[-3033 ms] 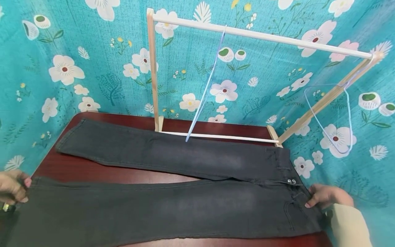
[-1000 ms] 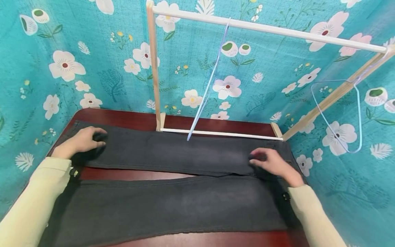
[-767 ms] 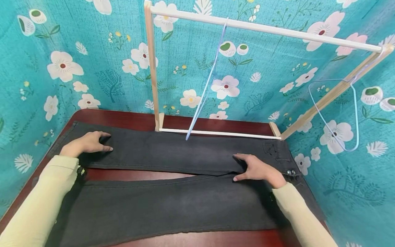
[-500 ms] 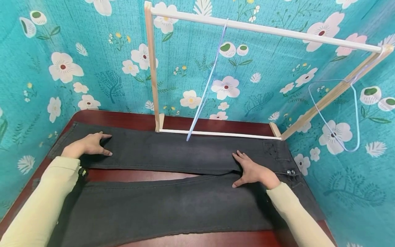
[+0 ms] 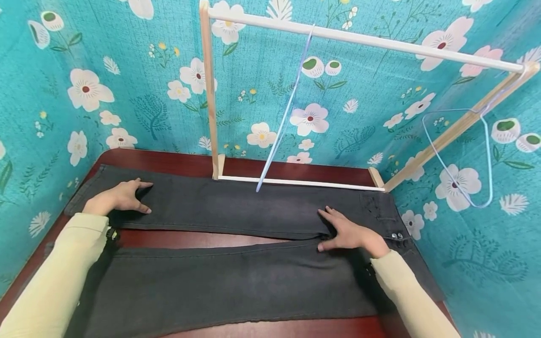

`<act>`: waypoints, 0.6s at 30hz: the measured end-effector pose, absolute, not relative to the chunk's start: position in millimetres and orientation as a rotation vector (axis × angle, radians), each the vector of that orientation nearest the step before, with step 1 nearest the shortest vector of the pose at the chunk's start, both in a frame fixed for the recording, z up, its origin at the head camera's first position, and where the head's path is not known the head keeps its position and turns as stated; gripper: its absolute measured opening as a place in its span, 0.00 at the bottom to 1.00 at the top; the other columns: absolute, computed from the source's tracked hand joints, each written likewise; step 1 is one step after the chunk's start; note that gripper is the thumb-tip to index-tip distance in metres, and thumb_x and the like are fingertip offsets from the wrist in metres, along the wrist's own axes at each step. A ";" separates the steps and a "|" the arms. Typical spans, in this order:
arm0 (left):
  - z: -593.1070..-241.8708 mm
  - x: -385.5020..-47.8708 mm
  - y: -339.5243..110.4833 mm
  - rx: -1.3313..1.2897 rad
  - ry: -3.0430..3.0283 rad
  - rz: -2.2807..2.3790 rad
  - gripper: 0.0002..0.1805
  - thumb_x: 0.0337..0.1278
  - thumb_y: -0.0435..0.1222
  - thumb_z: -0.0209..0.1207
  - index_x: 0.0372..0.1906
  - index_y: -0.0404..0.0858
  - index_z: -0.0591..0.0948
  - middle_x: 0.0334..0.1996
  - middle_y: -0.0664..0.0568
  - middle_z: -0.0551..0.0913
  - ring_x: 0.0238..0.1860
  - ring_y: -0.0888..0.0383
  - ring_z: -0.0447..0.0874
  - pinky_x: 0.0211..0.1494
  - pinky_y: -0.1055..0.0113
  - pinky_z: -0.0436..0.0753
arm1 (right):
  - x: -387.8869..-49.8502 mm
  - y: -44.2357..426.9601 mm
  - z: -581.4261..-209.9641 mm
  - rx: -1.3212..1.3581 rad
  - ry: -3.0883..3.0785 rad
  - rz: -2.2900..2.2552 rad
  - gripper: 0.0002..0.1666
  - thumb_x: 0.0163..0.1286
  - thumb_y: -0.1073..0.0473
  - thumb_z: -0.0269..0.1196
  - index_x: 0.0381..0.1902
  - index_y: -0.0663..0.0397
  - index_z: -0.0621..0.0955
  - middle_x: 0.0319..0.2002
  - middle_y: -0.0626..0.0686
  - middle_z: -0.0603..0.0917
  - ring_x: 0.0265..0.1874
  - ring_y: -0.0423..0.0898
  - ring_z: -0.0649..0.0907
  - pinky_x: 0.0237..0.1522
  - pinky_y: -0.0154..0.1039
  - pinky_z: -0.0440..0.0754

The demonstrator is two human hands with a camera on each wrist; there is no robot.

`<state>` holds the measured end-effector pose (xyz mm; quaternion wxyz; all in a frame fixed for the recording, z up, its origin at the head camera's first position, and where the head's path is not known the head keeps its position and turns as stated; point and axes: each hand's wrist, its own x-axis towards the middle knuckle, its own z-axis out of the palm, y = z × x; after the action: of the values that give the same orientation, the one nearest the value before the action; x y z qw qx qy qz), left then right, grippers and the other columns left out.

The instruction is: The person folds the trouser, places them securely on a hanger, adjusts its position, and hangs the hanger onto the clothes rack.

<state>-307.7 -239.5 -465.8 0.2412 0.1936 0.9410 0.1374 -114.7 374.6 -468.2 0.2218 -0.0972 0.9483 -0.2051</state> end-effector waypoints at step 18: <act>-464.4 -304.9 -240.1 0.527 2.565 0.391 0.57 0.46 0.49 0.76 0.73 0.21 0.61 0.70 0.10 0.46 0.68 0.14 0.51 0.67 0.25 0.61 | -99.6 373.3 -472.4 -0.344 2.635 -0.513 0.80 0.43 0.40 0.84 0.82 0.60 0.49 0.80 0.71 0.44 0.77 0.74 0.47 0.69 0.76 0.56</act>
<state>-304.9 -240.1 -464.4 0.2445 0.1929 0.9394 0.1431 -99.6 373.3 -472.4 0.2160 -0.1242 0.9507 -0.1849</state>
